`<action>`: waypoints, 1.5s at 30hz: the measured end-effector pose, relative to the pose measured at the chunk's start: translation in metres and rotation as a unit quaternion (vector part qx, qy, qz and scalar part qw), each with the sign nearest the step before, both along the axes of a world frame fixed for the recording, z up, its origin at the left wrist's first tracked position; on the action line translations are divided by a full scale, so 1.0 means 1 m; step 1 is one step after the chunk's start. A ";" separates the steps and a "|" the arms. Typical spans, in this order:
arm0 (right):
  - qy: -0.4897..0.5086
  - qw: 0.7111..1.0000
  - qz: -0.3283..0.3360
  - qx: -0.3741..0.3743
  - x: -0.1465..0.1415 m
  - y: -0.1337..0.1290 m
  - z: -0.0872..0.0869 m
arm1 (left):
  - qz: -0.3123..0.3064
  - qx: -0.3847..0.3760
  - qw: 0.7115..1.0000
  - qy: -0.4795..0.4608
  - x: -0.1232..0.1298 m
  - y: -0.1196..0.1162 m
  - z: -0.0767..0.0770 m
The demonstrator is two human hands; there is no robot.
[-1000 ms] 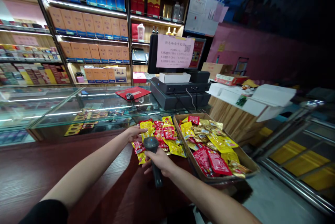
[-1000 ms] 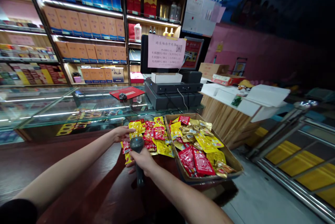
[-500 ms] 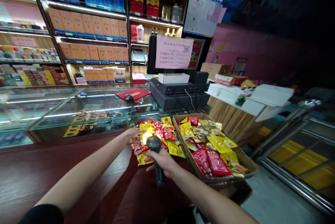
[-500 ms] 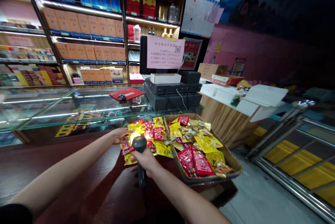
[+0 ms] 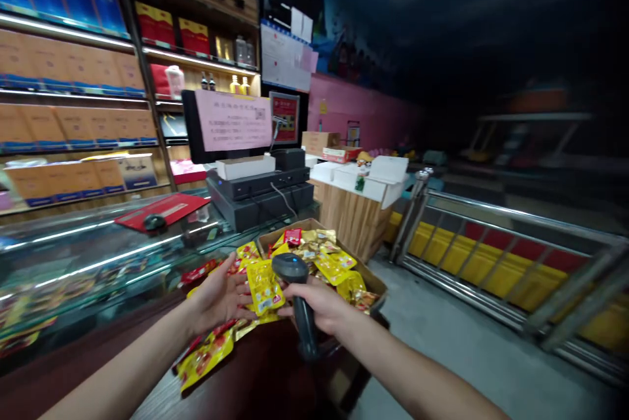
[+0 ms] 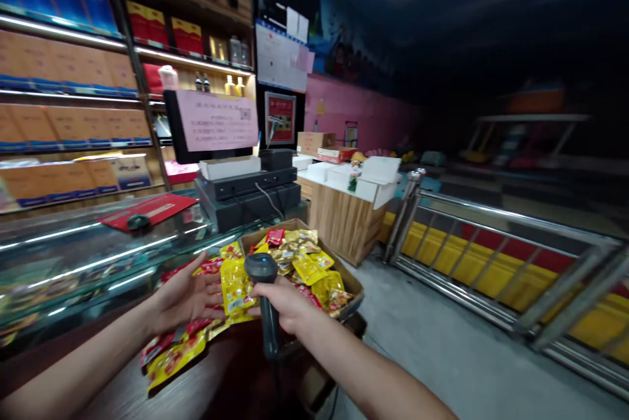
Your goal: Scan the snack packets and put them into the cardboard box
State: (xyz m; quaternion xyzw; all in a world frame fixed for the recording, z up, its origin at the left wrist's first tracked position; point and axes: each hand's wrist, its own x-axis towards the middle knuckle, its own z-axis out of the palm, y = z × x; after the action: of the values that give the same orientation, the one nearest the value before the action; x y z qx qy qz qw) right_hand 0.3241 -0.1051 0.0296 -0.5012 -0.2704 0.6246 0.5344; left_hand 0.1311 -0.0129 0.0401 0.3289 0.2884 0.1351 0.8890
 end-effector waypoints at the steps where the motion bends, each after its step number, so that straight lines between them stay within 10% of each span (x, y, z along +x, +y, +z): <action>1: -0.002 1.000 -0.007 0.006 0.015 -0.004 0.005 | -0.015 0.001 1.000 -0.009 0.014 0.000 0.006; 10: -0.073 0.994 -0.084 0.021 0.132 -0.043 0.044 | -0.069 0.021 0.997 -0.026 0.160 -0.018 0.038; 17: -0.067 0.995 -0.075 0.012 0.157 -0.042 0.035 | 0.005 0.019 0.999 0.026 0.178 -0.012 0.025; 24: -0.081 0.994 -0.039 0.054 0.121 -0.032 0.047 | 0.061 0.000 0.998 0.024 0.112 0.008 0.027; 31: -0.027 0.996 0.073 0.042 0.044 -0.009 0.028 | 0.165 0.015 0.986 0.022 -0.016 0.016 0.020; 38: -0.027 0.988 0.152 -0.023 -0.043 0.019 -0.009 | 0.265 -0.017 0.963 0.054 -0.121 0.005 -0.016; 45: -0.040 0.979 0.194 -0.041 -0.117 0.052 -0.031 | 0.308 -0.037 0.944 0.114 -0.170 -0.004 -0.059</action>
State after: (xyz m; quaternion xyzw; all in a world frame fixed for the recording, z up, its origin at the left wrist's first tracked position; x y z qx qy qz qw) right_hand 0.2070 -0.0533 -0.0013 -0.4851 -0.3576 0.7067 0.3706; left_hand -0.0385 -0.0169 -0.0185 0.2044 0.4798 0.3533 0.7766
